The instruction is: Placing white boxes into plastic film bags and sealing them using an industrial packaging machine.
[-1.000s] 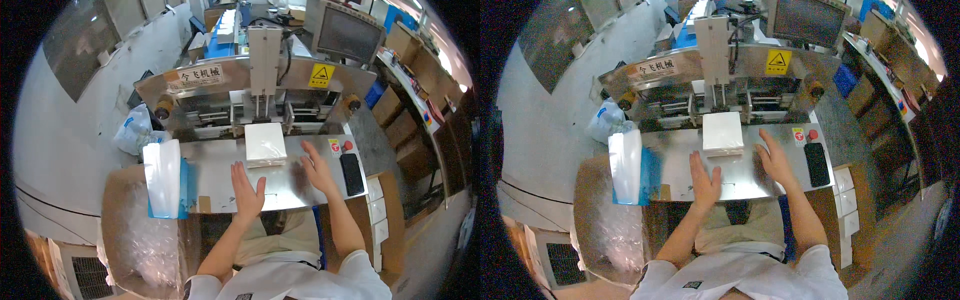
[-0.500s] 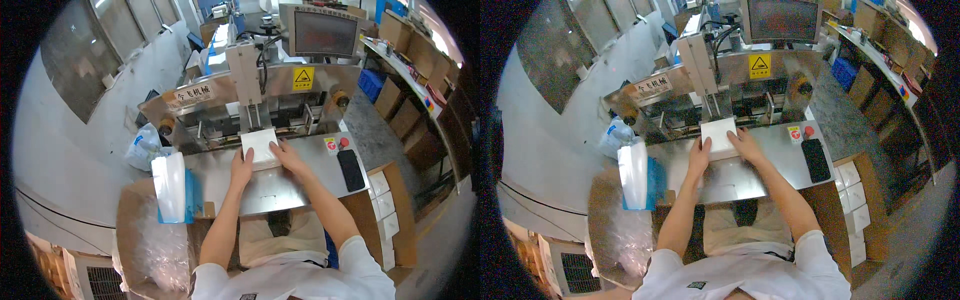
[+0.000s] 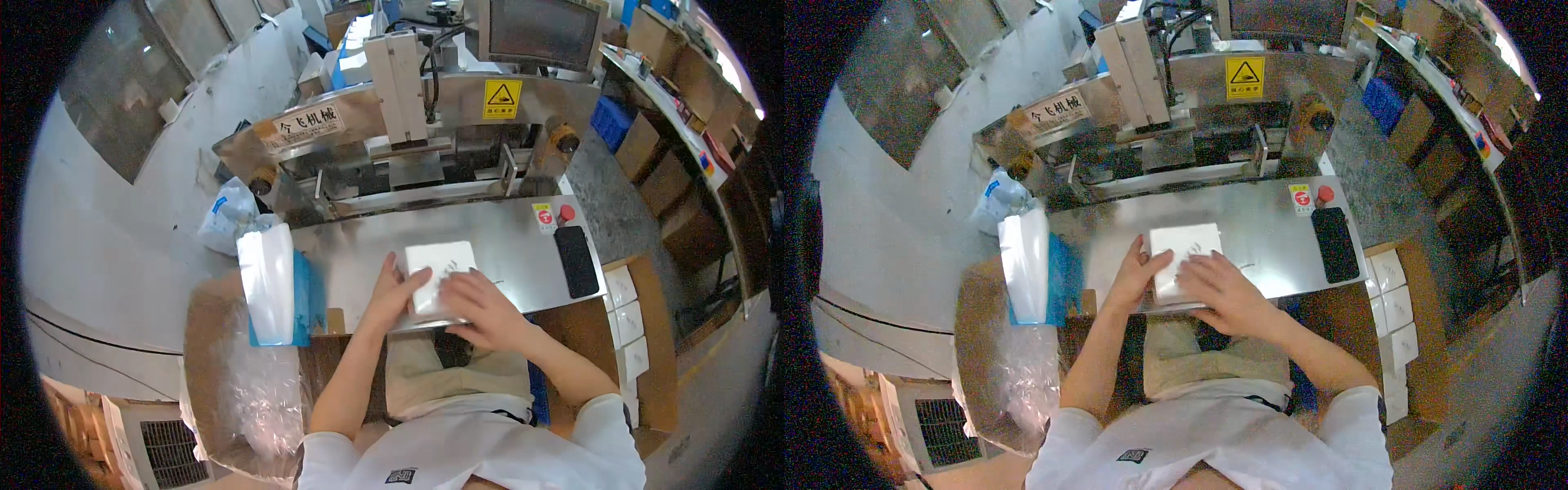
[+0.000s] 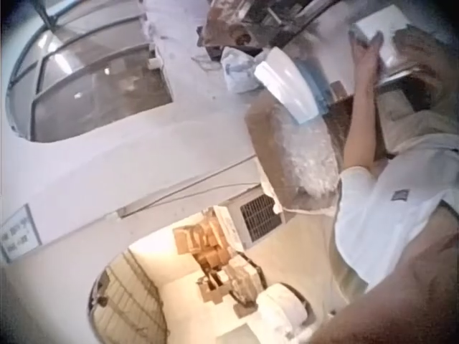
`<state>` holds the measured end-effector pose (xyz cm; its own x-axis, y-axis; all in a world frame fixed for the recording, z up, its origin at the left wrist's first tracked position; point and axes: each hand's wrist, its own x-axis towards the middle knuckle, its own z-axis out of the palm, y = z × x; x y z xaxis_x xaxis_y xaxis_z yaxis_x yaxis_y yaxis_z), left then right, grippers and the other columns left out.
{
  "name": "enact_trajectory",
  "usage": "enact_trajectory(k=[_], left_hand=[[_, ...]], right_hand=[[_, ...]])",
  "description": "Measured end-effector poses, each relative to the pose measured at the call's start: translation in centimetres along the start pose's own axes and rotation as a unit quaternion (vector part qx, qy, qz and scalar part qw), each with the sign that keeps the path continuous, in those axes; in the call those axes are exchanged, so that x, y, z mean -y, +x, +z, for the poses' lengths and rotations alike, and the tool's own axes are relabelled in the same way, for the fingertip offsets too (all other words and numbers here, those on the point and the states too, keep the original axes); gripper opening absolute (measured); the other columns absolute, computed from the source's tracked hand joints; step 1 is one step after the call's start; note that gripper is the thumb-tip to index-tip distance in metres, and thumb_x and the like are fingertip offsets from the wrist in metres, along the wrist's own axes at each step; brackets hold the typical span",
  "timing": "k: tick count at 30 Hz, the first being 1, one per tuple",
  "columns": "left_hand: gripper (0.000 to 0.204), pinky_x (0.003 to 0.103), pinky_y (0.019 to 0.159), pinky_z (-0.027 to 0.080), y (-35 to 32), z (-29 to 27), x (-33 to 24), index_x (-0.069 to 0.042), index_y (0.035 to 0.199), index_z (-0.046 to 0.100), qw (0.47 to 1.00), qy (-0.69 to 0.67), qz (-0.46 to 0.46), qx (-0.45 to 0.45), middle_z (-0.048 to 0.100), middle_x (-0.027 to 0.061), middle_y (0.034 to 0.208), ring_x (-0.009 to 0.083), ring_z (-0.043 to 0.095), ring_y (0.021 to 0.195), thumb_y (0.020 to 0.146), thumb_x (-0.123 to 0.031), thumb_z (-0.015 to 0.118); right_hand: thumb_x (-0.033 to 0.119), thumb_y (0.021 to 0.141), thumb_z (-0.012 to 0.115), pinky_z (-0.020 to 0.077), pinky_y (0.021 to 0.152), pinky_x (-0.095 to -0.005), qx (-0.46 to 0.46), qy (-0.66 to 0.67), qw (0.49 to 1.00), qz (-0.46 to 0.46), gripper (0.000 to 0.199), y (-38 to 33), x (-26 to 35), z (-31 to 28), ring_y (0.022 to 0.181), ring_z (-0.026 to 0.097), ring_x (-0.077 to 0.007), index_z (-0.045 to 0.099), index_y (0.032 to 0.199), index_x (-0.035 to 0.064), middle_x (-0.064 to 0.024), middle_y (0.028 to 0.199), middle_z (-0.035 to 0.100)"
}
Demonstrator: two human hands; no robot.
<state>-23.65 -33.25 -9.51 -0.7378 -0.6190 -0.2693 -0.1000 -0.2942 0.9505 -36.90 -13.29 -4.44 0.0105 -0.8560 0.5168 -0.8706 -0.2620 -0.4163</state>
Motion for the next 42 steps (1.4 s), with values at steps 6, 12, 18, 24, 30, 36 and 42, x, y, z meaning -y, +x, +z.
enact_trajectory(k=[6, 12, 18, 24, 30, 36, 42], left_hand=[[0.1, 0.033, 0.093, 0.05, -2.3, 4.5, -2.9, -0.001, 0.158, 0.008, 0.994, 0.003, 0.047, 0.1, 0.056, 0.0204, 0.131, 0.0228, 0.06, 0.112, 0.085, -0.013, 0.076], [0.067, 0.041, 0.103, 0.046, 6.0, 4.1, -3.6, 0.002, 0.148, 0.039, 0.955, 0.288, 0.047, 0.057, 0.056, 0.0232, 0.137, 0.0321, 0.058, 0.121, 0.095, -0.033, 0.062], [0.057, 0.047, 0.1, 0.045, 20.8, -8.9, -2.3, -0.003, 0.126, 0.063, 0.766, 0.641, -0.022, 0.039, 0.063, 0.025, 0.125, 0.0402, 0.058, 0.12, 0.093, -0.048, 0.053], [0.054, 0.039, 0.086, 0.047, 19.7, -4.1, -6.1, 0.005, 0.129, 0.059, 0.752, 0.651, 0.06, 0.084, 0.069, 0.0179, 0.108, 0.031, 0.062, 0.098, 0.1, -0.041, 0.053], [0.055, 0.031, 0.102, 0.043, 9.9, 0.0, -5.7, 0.01, 0.137, 0.051, 0.882, 0.43, 0.162, 0.107, 0.061, 0.018, 0.133, 0.0212, 0.059, 0.118, 0.101, -0.031, 0.058], [0.048, 0.039, 0.11, 0.039, 1.8, -1.8, -8.4, 0.0, 0.141, 0.051, 0.917, 0.366, 0.116, 0.112, 0.057, 0.015, 0.139, 0.0262, 0.053, 0.128, 0.1, -0.023, 0.058], [0.039, 0.046, 0.104, 0.049, -7.4, -14.4, -11.2, 0.012, 0.123, 0.06, 0.87, 0.19, 0.448, -0.08, 0.062, 0.0299, 0.122, 0.0419, 0.061, 0.114, 0.102, -0.017, 0.046]], right_hand=[[0.013, 0.088, 0.074, 0.0444, 0.105, -0.0362, -0.21, 0.459, 0.747, 0.433, 0.062, -4.3, -3.1, 1.1, 0.123, 0.055, -0.0223, 0.044, 0.14, -0.0036, -0.0175, 0.134, 0.056], [0.006, 0.081, 0.077, 0.0541, 0.091, -0.0362, -0.336, 0.484, 0.65, 0.479, 0.057, -8.2, -3.0, -2.7, 0.104, 0.065, -0.0216, 0.051, 0.131, -0.0021, -0.0133, 0.117, 0.067], [0.007, 0.081, 0.076, 0.0523, 0.093, -0.0368, -0.5, 0.362, 0.637, 0.461, 0.057, -17.7, -3.0, -10.5, 0.107, 0.063, -0.022, 0.05, 0.131, -0.0025, -0.0125, 0.12, 0.065], [0.018, 0.083, 0.08, 0.052, 0.088, -0.032, -0.621, 0.093, 0.553, 0.548, 0.052, -37.7, 0.2, -17.0, 0.095, 0.067, -0.0193, 0.055, 0.125, -0.0026, -0.0115, 0.111, 0.069], [0.029, 0.091, 0.073, 0.055, 0.086, -0.0335, -0.596, 0.265, 0.396, 0.646, 0.043, -50.0, 6.7, -12.7, 0.095, 0.069, -0.0203, 0.062, 0.12, -0.0015, -0.0129, 0.109, 0.071], [0.044, 0.092, 0.069, 0.0567, 0.059, -0.0421, -0.256, 0.285, 0.392, 0.836, 0.048, -57.7, 3.1, -7.6, 0.066, 0.064, -0.0221, 0.066, 0.091, -0.0039, -0.0116, 0.083, 0.066], [0.035, 0.093, 0.063, 0.0534, 0.069, -0.0432, -0.051, 0.071, 0.606, 0.79, 0.041, -50.8, -0.6, -12.0, 0.08, 0.068, -0.0294, 0.067, 0.095, -0.0052, -0.0184, 0.085, 0.071]])
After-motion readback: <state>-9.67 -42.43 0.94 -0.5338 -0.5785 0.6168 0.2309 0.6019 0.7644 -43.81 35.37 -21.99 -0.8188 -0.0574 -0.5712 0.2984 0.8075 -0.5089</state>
